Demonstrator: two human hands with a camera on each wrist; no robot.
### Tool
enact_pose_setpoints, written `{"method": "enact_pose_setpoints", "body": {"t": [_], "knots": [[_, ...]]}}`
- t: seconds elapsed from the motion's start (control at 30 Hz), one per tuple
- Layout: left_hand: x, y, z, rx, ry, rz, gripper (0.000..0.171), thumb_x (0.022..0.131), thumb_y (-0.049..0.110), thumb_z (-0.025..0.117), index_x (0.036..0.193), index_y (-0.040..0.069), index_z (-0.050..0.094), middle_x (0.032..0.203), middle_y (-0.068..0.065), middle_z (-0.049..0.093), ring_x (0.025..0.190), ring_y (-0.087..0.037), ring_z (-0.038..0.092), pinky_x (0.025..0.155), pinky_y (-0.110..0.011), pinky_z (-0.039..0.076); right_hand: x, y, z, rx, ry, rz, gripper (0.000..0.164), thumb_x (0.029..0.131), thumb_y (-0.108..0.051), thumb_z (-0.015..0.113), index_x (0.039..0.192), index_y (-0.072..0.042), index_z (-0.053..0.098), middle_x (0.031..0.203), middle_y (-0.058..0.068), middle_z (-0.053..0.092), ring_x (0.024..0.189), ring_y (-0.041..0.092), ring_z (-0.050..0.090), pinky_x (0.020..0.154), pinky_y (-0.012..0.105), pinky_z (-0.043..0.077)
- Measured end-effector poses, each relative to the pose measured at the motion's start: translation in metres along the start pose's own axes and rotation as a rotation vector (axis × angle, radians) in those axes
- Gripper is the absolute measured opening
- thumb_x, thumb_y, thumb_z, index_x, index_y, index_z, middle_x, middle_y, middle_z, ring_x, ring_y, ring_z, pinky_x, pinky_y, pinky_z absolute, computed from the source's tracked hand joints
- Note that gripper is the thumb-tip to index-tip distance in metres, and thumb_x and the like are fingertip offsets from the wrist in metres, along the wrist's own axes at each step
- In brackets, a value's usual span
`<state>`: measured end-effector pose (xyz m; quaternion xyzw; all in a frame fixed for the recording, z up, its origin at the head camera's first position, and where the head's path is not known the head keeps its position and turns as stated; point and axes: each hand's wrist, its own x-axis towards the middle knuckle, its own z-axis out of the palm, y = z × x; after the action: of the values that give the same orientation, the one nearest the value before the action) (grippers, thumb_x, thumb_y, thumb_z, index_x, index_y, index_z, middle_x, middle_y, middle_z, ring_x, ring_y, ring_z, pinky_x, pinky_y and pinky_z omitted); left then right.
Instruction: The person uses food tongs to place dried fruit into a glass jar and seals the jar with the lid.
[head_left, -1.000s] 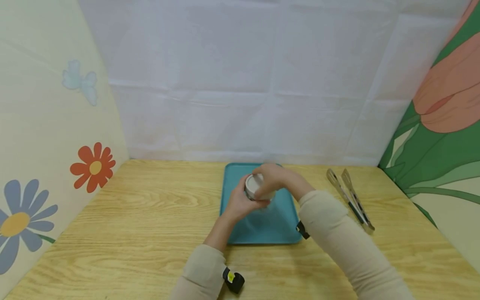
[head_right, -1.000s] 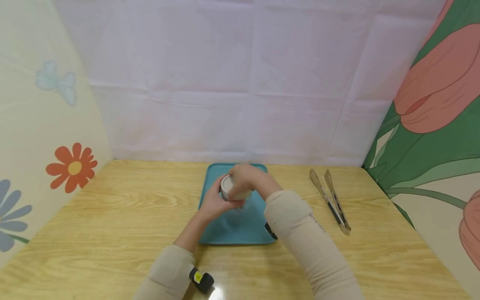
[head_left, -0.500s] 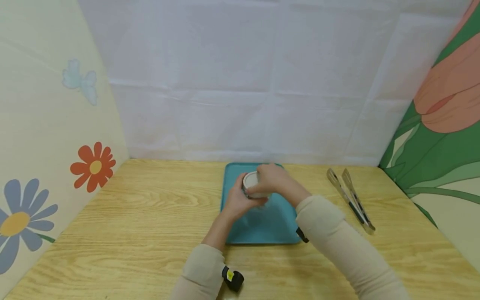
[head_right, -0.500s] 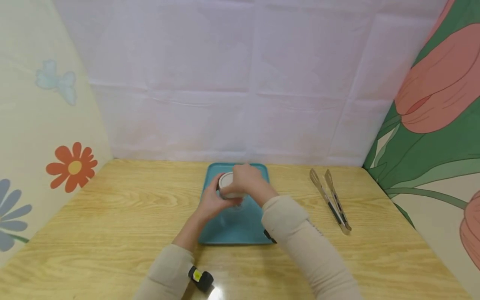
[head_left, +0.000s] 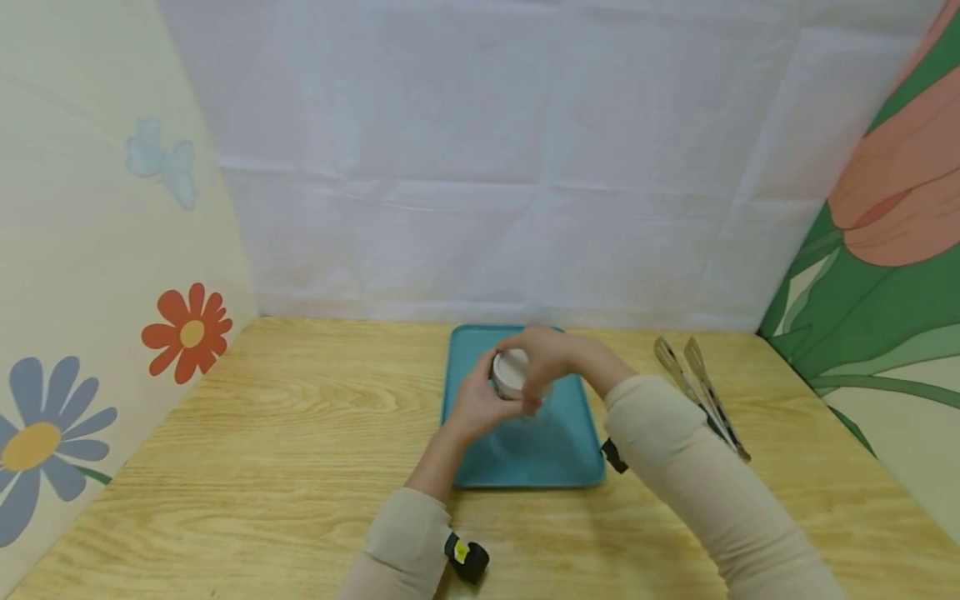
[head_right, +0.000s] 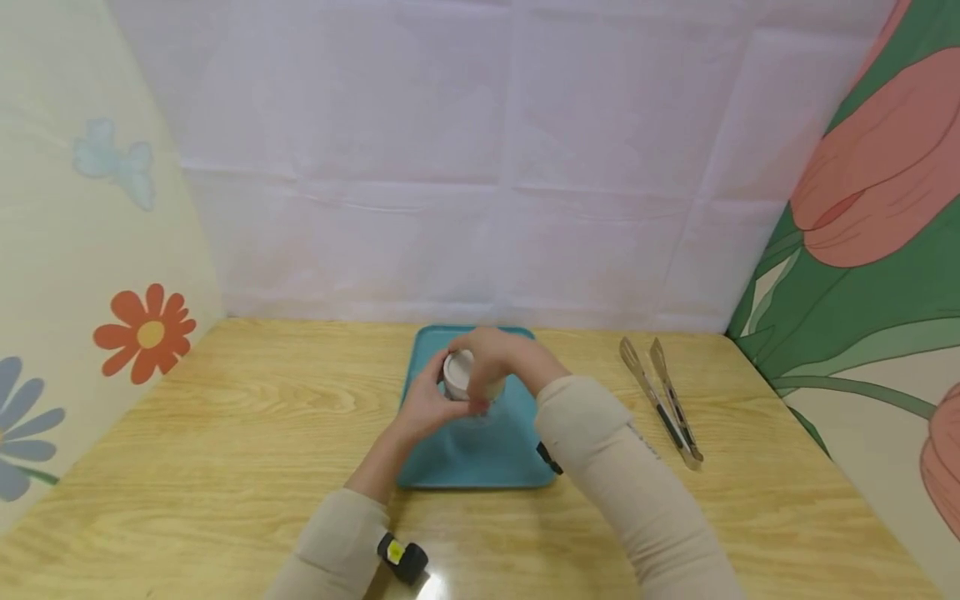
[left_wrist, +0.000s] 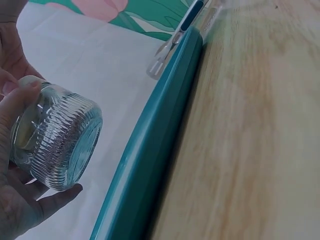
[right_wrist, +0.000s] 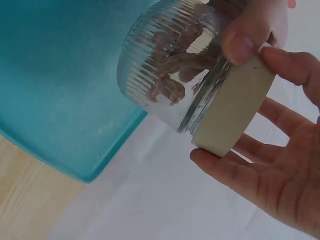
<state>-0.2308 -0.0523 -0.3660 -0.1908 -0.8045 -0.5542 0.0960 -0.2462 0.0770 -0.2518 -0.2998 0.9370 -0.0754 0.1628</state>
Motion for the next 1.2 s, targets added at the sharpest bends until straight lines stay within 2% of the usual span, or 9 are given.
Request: {"method": "enact_pose_setpoints", "body": {"t": [0.2,0.5,0.6,0.77,0.87,0.93,1.03,1.1,1.2], "knots": [[-0.002,-0.001,-0.002,-0.053,-0.006,-0.013,0.083,0.061,0.029,0.078,0.129,0.015,0.034,0.111,-0.005,0.048,0.095,-0.019,0.047,0.073,-0.034,0.043,0.001,0.004,0.000,0.014,0.074,-0.058,0.068,0.061,-0.016,0.071,0.124,-0.008,0.046,0.096,0.007,0.053,0.077,0.019,0.048,0.058,0.028,0.043],[-0.003,-0.001,-0.001,-0.099,-0.030,-0.039,0.079,0.064,0.032,0.075,0.129,0.021,0.033,0.115,-0.001,0.044,0.100,-0.018,0.044,0.073,-0.035,0.043,0.002,0.000,0.006,0.077,0.146,0.042,0.066,0.067,-0.024,0.068,0.125,-0.005,0.043,0.102,0.009,0.052,0.075,0.019,0.049,0.058,0.030,0.043],[-0.003,0.002,-0.002,-0.106,-0.024,-0.036,0.076,0.066,0.029,0.075,0.129,0.018,0.033,0.117,-0.003,0.044,0.099,-0.020,0.045,0.072,-0.035,0.044,0.003,-0.003,0.009,0.082,0.185,0.081,0.062,0.069,-0.026,0.067,0.123,-0.003,0.045,0.101,0.010,0.052,0.074,0.019,0.049,0.058,0.031,0.042],[-0.008,0.023,-0.007,-0.133,0.004,-0.024,0.070,0.068,0.014,0.074,0.126,0.006,0.036,0.116,-0.011,0.045,0.098,-0.029,0.046,0.074,-0.041,0.043,0.005,-0.010,0.012,0.042,0.233,0.147,0.056,0.069,-0.033,0.066,0.114,-0.003,0.051,0.092,0.008,0.053,0.072,0.019,0.049,0.056,0.031,0.042],[-0.009,0.026,-0.008,-0.139,0.018,-0.017,0.067,0.067,0.012,0.074,0.124,0.005,0.038,0.114,-0.011,0.047,0.098,-0.029,0.046,0.075,-0.042,0.042,0.004,-0.010,0.011,0.020,0.220,0.138,0.058,0.070,-0.035,0.066,0.115,-0.003,0.050,0.092,0.008,0.054,0.075,0.020,0.049,0.058,0.031,0.043],[-0.007,0.018,-0.007,-0.128,0.016,0.004,0.068,0.067,0.016,0.074,0.124,0.006,0.039,0.114,-0.010,0.047,0.098,-0.027,0.046,0.074,-0.041,0.042,0.003,-0.009,0.008,0.020,0.190,0.105,0.064,0.071,-0.033,0.066,0.122,-0.003,0.044,0.101,0.010,0.053,0.081,0.022,0.048,0.061,0.032,0.042],[-0.004,0.007,-0.005,-0.105,0.006,0.001,0.071,0.066,0.026,0.075,0.126,0.014,0.038,0.113,-0.003,0.047,0.098,-0.021,0.045,0.073,-0.036,0.043,0.001,-0.006,0.003,0.057,0.129,0.032,0.068,0.071,-0.022,0.067,0.129,-0.003,0.036,0.111,0.013,0.048,0.087,0.024,0.047,0.064,0.034,0.042],[-0.003,0.002,-0.004,-0.093,0.004,0.008,0.074,0.065,0.031,0.075,0.126,0.016,0.037,0.112,-0.002,0.047,0.098,-0.019,0.045,0.072,-0.036,0.043,0.001,-0.002,0.000,0.064,0.090,-0.008,0.067,0.071,-0.017,0.067,0.129,-0.005,0.037,0.113,0.012,0.047,0.087,0.023,0.046,0.064,0.033,0.042],[-0.003,0.000,-0.003,-0.100,0.006,0.005,0.074,0.064,0.029,0.076,0.126,0.017,0.038,0.111,-0.001,0.048,0.097,-0.018,0.045,0.073,-0.035,0.043,0.001,0.002,-0.001,0.068,0.068,-0.053,0.062,0.068,-0.014,0.067,0.125,-0.004,0.043,0.107,0.010,0.050,0.082,0.021,0.048,0.062,0.030,0.043]]}}
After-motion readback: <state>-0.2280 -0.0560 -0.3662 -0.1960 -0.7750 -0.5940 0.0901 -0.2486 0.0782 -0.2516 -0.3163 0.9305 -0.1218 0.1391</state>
